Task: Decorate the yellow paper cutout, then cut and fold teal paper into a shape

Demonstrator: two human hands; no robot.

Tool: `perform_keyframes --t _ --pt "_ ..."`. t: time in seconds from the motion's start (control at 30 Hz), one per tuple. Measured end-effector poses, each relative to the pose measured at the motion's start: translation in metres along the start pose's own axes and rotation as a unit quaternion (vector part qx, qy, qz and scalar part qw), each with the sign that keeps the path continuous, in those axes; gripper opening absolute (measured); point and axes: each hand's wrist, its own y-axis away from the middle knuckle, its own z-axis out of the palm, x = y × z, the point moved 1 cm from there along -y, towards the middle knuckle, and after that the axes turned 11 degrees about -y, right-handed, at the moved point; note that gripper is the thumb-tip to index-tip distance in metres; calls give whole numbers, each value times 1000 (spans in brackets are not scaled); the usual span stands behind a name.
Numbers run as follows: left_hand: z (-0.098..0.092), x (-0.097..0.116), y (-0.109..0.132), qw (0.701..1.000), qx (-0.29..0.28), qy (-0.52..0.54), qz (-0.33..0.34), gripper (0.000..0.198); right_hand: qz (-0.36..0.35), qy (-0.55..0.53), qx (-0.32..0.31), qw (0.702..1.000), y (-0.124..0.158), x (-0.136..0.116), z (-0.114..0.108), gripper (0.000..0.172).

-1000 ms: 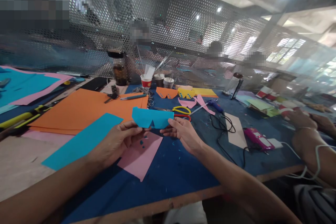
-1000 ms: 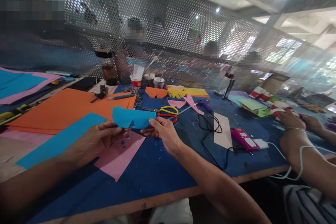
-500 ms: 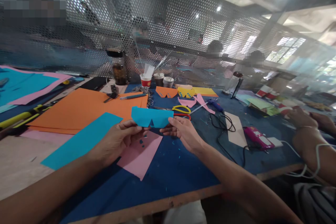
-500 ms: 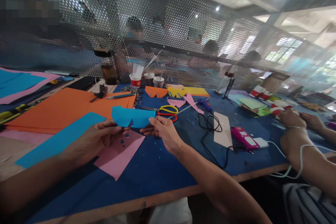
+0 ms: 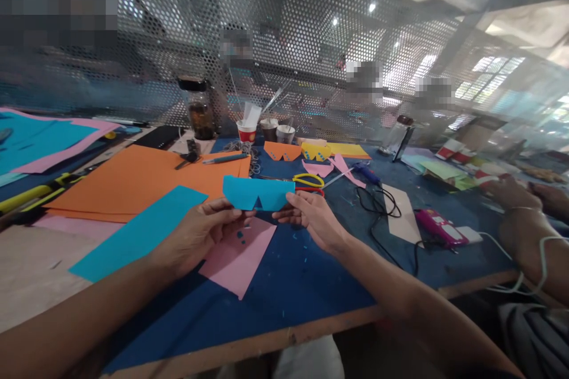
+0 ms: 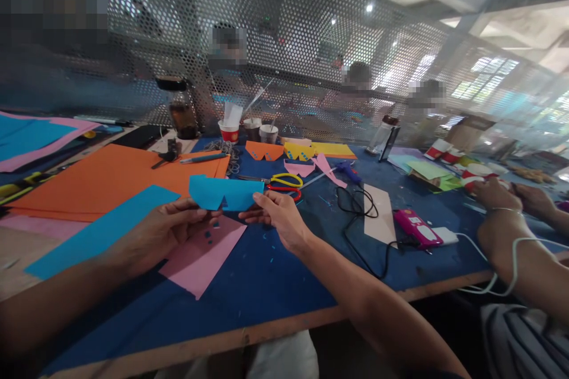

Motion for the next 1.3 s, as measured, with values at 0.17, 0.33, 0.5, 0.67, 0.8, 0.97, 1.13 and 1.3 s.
perform_keyframes --t 0.17,0.33,0.5,0.67,0.8,0.97,1.13,1.3 --pt "1 2 1 1000 -3 -2 0 24 0 1 -4 1000 2 -3 2 42" --pt "3 4 1 1000 -17 -6 6 19 5 5 -4 1000 4 -2 4 43" --pt "4 4 1 1000 -16 -1 4 27 9 16 -7 1000 5 -2 5 43" --pt "4 5 1 1000 -10 10 1 21 4 45 5 999 5 -2 4 43" --pt "5 6 2 1000 2 16 -6 21 -10 73 21 997 6 -1 3 42" --pt "4 6 2 1000 13 6 0 18 -11 79 23 997 5 0 3 41" --pt "5 7 4 1000 9 -9 0 21 -13 88 24 996 5 -1 2 42" --pt "4 6 4 1000 -4 -1 -4 18 -25 99 20 995 4 -3 4 41"
